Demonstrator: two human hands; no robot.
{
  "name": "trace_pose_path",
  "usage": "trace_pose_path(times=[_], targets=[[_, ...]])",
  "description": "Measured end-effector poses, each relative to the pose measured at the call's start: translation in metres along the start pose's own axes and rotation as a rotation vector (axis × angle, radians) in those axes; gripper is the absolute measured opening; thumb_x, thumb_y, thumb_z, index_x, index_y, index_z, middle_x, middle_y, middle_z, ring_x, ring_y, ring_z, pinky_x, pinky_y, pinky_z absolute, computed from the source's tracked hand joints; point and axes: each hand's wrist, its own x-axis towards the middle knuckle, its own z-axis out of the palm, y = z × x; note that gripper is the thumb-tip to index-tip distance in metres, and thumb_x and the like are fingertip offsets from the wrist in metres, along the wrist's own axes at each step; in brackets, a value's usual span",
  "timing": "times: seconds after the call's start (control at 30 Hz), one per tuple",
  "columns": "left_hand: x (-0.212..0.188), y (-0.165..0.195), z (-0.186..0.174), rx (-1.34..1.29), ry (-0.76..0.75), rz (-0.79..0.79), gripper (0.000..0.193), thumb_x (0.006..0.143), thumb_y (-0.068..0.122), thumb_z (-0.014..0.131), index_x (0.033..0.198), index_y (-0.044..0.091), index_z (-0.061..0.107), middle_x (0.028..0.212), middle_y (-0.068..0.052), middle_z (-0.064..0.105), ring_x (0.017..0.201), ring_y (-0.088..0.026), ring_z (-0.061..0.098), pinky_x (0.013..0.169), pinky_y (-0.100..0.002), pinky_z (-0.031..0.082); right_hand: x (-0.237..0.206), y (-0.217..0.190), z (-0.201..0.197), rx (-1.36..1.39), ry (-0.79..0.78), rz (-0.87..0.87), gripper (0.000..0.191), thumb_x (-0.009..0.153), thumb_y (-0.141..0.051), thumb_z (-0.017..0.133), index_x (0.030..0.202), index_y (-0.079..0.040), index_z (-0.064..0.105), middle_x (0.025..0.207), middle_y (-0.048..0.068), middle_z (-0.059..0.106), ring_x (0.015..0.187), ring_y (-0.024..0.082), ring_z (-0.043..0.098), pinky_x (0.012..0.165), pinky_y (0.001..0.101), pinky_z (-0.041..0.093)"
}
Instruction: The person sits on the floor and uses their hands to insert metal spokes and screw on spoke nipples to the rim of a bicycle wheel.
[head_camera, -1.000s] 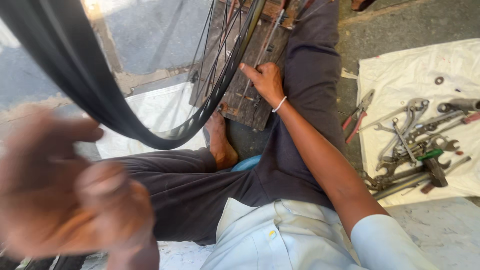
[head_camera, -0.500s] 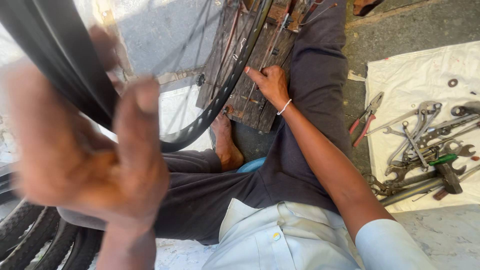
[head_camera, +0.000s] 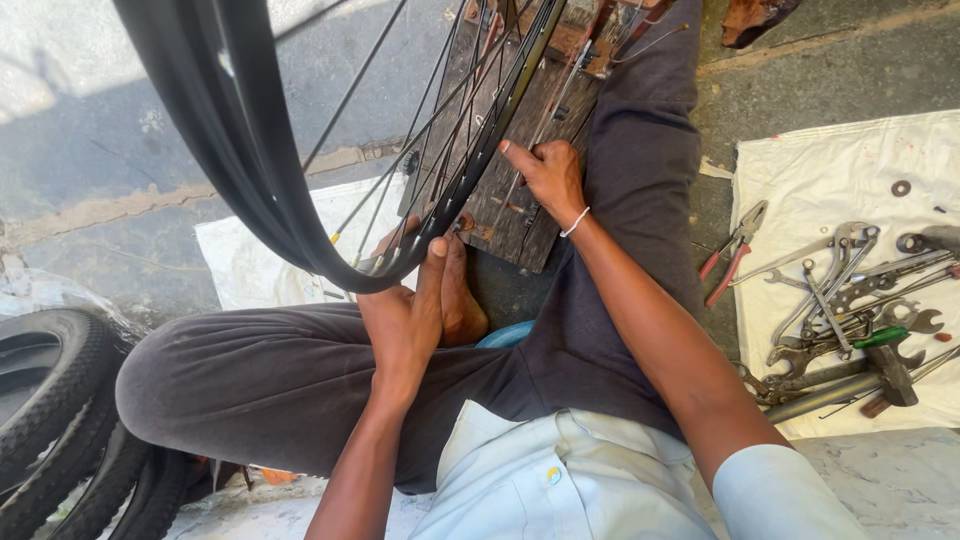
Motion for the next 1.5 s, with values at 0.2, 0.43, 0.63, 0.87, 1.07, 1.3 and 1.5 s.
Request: trace_pose_path(times=[0.2, 0.43, 0.63, 0.87, 1.07, 1.3, 1.5], targets=[[-0.015, 0.016, -0.031, -0.264, 0.125, 0.217, 0.039, 0.100, 0.021, 0.076, 0.129, -0.004, 0.066, 0.119, -0.014, 0.069, 0.108, -0.017, 0.069, 0.093, -0.028, 0.056, -0.045, -0.047, -0.033, -0.453, 0.214, -0.251, 0.040, 0.098, -0.038, 0.069, 0.087, 0.000, 0.070, 0.087, 0.013, 0.062, 0.077, 0.027, 0.059, 0.069, 0.0398, 0.049], [-0.020, 0.020, -0.046, -0.357, 0.057, 0.351, 0.062, 0.098, 0.002, 0.074, 0.153, -0.004, 0.045, 0.131, -0.013, 0.058, 0.123, -0.020, 0.059, 0.110, -0.033, 0.048, -0.104, -0.176, -0.079, -0.218, -0.137, -0.973, 0.034, 0.093, -0.016, 0.080, 0.119, 0.002, 0.066, 0.121, 0.015, 0.064, 0.121, 0.034, 0.062, 0.103, 0.0439, 0.052], [0.008, 0.061, -0.062, -0.257, 0.028, 0.493, 0.075, 0.090, -0.002, 0.071, 0.156, -0.002, 0.035, 0.133, -0.011, 0.054, 0.122, -0.020, 0.060, 0.108, -0.035, 0.051, -0.087, -0.285, -0.094, -0.256, -0.109, -1.254, 0.036, 0.089, -0.010, 0.081, 0.121, -0.005, 0.065, 0.125, 0.013, 0.065, 0.125, 0.034, 0.061, 0.106, 0.0436, 0.050], [0.049, 0.106, -0.076, -0.616, -0.108, 0.500, 0.057, 0.087, 0.000, 0.083, 0.137, -0.003, 0.055, 0.121, -0.008, 0.059, 0.102, -0.014, 0.065, 0.088, -0.029, 0.057, -0.068, -0.369, -0.140, 0.072, -0.669, -0.924, 0.054, 0.084, -0.003, 0.073, 0.136, 0.001, 0.059, 0.125, 0.018, 0.068, 0.122, 0.035, 0.063, 0.104, 0.0431, 0.048], [0.065, 0.130, -0.066, -0.844, -0.126, 0.433, 0.041, 0.090, 0.002, 0.081, 0.125, -0.006, 0.061, 0.117, -0.007, 0.058, 0.100, -0.012, 0.066, 0.088, -0.027, 0.058, -0.057, -0.377, -0.147, -0.187, -0.357, -1.079, 0.038, 0.085, -0.006, 0.072, 0.123, -0.003, 0.066, 0.115, 0.013, 0.074, 0.107, 0.027, 0.075, 0.090, 0.0375, 0.059], [0.066, 0.153, -0.079, -0.666, -0.039, 0.399, 0.053, 0.083, 0.006, 0.084, 0.131, -0.007, 0.065, 0.110, -0.006, 0.060, 0.086, -0.007, 0.061, 0.072, -0.022, 0.057, -0.065, -0.342, -0.081, -0.016, 0.421, -1.248, 0.034, 0.093, -0.020, 0.077, 0.111, 0.001, 0.057, 0.112, 0.017, 0.070, 0.099, 0.028, 0.074, 0.083, 0.0353, 0.058], [0.077, 0.153, -0.090, -0.788, -0.259, 0.517, 0.057, 0.090, 0.009, 0.080, 0.141, -0.008, 0.059, 0.123, -0.005, 0.060, 0.107, -0.008, 0.065, 0.090, -0.022, 0.056, -0.096, -0.321, -0.040, 0.129, 0.526, -1.067, 0.035, 0.106, -0.015, 0.065, 0.127, 0.007, 0.049, 0.133, 0.024, 0.064, 0.123, 0.032, 0.069, 0.106, 0.0376, 0.056]])
